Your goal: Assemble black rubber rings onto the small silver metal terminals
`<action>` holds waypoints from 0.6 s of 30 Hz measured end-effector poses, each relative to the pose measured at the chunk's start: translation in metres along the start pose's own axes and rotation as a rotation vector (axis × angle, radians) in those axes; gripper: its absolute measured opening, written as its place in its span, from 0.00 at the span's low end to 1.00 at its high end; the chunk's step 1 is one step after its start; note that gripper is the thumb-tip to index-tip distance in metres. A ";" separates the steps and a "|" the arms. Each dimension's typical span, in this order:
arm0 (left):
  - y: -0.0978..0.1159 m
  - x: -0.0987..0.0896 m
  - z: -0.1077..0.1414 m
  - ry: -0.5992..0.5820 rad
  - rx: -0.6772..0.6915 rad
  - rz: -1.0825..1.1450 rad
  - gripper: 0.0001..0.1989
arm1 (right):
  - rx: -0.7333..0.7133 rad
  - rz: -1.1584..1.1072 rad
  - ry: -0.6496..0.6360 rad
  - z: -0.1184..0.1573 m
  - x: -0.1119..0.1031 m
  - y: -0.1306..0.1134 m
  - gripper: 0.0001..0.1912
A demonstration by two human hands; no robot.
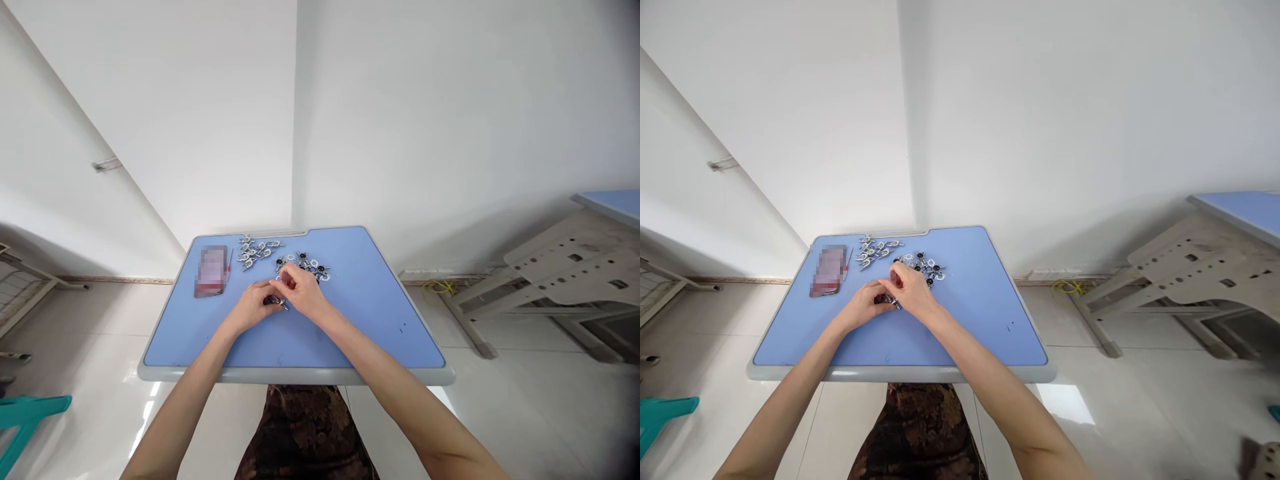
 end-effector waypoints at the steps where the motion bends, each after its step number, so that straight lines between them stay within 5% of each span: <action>1: 0.001 -0.001 0.000 -0.002 0.018 -0.006 0.05 | -0.005 -0.001 0.002 -0.001 0.000 0.000 0.10; 11: -0.002 -0.005 0.002 -0.062 0.071 0.080 0.07 | 0.028 -0.032 0.039 -0.004 0.001 0.002 0.11; 18: -0.011 -0.006 -0.002 -0.096 -0.015 0.238 0.08 | 0.096 -0.131 0.073 -0.017 -0.004 0.003 0.11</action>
Point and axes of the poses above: each hand's wrist, its own z-axis away from the middle knuckle, its own x-axis out of the palm, y = z × x, the point moved 2 cm from there along -z, towards the middle knuckle, and after that the axes turned 9 degrees about -z, right-handed, at the moved point
